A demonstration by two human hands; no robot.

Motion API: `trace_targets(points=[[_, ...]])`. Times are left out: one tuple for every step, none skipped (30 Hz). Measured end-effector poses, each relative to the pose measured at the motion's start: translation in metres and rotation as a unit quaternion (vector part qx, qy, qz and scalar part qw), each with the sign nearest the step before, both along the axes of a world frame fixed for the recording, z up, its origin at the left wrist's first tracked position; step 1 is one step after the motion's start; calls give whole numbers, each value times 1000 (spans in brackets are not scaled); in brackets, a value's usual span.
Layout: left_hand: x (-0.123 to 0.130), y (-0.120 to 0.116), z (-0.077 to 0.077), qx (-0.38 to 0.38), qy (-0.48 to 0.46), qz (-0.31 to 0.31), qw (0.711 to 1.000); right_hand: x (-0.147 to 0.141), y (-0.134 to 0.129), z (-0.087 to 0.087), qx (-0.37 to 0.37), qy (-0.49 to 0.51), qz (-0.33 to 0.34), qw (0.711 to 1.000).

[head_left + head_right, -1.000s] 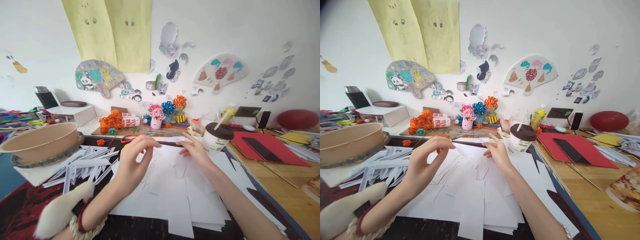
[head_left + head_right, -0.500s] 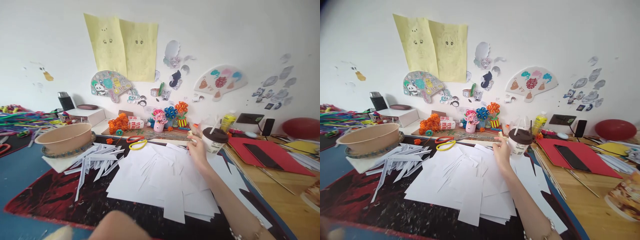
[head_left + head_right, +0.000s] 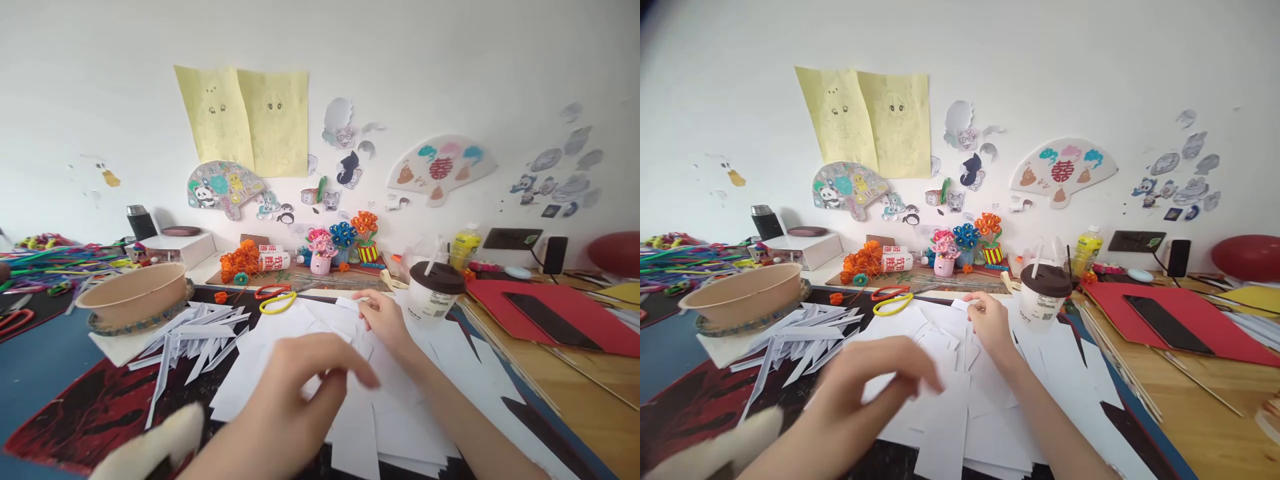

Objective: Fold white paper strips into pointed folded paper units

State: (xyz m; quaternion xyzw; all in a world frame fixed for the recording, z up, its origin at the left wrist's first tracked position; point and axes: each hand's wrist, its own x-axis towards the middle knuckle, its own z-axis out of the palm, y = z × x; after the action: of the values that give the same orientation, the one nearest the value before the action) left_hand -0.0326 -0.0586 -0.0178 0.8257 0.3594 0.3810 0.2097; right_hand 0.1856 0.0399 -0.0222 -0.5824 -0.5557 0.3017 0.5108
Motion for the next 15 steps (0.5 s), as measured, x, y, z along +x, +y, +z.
trace_targets(points=[[13,13,17,-7,60,-31,998,1,1,0,-4,-2,0,1000],[24,25,30,-12,134,-60,989,2,2,-1,-9,-3,0,1000],[33,34,39,-14,218,-93,971,3,3,-1,-13,-5,-1,1000],[40,43,45,-13,272,-93,958,3,4,-1,-17,-6,-2,1000],[44,49,47,-20,315,-92,945,4,4,-1,-21,-7,-3,1000],[46,54,46,-24,339,-98,935,4,4,-1,-24,-7,-3,1000],[47,58,42,-28,349,-110,930,3,4,-1,-27,-7,-3,1000],[47,61,38,-34,351,-120,928,2,3,-1,-30,-7,-2,1000],[46,64,34,-36,345,-127,929,1,2,-2,-33,-7,0,999],[44,65,30,-39,334,-129,933,-1,2,-2,-35,-7,4,999],[42,67,28,-43,321,-129,937,-3,1,-3,-37,-6,11,999],[40,69,26,-50,305,-127,942,-5,0,-4,-39,-4,19,999],[37,70,25,-62,288,-123,948,-7,-1,-5,-40,0,31,999],[34,73,26,-75,268,-115,954,-9,-2,-6,-41,14,45,998],[31,75,26,-89,245,-104,960,-10,-3,-6,-41,36,59,997]])
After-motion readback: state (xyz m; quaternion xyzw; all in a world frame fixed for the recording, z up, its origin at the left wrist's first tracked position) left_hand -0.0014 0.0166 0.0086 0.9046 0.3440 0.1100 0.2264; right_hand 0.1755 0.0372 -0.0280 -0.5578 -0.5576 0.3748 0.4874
